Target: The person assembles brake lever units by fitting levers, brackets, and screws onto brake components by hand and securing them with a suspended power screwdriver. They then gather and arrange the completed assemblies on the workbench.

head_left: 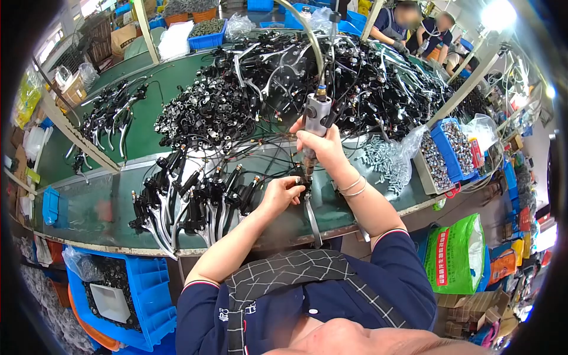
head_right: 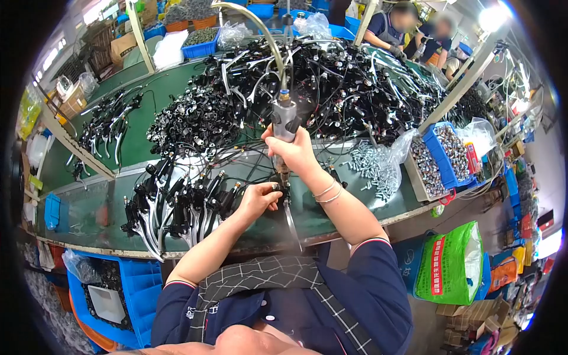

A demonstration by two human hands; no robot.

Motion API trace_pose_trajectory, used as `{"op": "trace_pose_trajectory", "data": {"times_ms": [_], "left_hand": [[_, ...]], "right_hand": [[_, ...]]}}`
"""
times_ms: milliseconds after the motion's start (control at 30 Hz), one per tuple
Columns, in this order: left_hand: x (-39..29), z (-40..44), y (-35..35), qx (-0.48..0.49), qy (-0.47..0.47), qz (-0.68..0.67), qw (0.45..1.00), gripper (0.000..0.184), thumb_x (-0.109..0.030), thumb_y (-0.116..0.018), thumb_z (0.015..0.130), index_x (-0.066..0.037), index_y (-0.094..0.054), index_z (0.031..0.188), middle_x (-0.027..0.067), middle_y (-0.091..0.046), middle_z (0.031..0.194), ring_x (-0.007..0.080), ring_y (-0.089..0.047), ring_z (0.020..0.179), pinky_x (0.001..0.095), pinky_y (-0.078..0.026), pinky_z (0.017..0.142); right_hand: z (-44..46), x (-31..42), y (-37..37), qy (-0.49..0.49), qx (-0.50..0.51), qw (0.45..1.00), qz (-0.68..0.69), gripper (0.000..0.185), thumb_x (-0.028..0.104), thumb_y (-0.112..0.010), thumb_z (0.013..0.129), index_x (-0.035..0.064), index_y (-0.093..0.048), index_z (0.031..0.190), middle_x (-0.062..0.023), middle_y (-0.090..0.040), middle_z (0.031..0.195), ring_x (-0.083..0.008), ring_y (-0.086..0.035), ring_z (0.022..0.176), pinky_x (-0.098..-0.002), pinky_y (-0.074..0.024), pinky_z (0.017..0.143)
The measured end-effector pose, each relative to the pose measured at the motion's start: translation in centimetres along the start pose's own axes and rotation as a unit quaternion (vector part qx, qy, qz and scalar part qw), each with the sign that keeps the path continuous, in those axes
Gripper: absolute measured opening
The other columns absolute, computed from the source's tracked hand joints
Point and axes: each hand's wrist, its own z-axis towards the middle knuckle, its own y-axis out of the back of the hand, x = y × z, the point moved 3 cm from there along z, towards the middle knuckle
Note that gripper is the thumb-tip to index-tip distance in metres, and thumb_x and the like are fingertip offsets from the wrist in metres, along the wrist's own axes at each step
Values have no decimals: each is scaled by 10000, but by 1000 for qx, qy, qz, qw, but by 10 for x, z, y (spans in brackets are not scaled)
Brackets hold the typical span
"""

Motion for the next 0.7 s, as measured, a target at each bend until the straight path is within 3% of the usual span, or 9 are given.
{"op": "trace_pose_trajectory", "data": {"times_ms": [367, 467, 700], "left_hand": [[-8, -1, -3, -4, 6, 34, 999, 137, -71, -624, 818, 24, -643, 914, 9, -585, 650, 59, -535, 519, 210, -444, 479], [-9, -2, -3, -7, 5, 29, 1000, 102, -78, -619, 824, 22, -616, 806, 24, -577, 628, 79, -555, 530, 211, -446, 495], [3, 1, 0, 7, 4, 10, 1000, 240, -52, -620, 820, 27, -630, 1047, 11, -614, 710, 49, -544, 546, 192, -464, 506]], "right_hand": [[0, -4, -19, -4, 20, 1000, 11, 157, 73, -606, 779, -10, -574, 909, -48, -617, 807, -88, -568, 620, -242, -468, 577], [0, -13, -13, -18, 46, 998, -29, 163, 69, -609, 774, -12, -576, 912, -55, -617, 810, -89, -571, 631, -244, -471, 582], [-4, 6, -6, 23, 5, 1000, 14, 184, 42, -608, 773, -12, -565, 944, -66, -622, 828, -96, -572, 637, -240, -475, 589]]}}
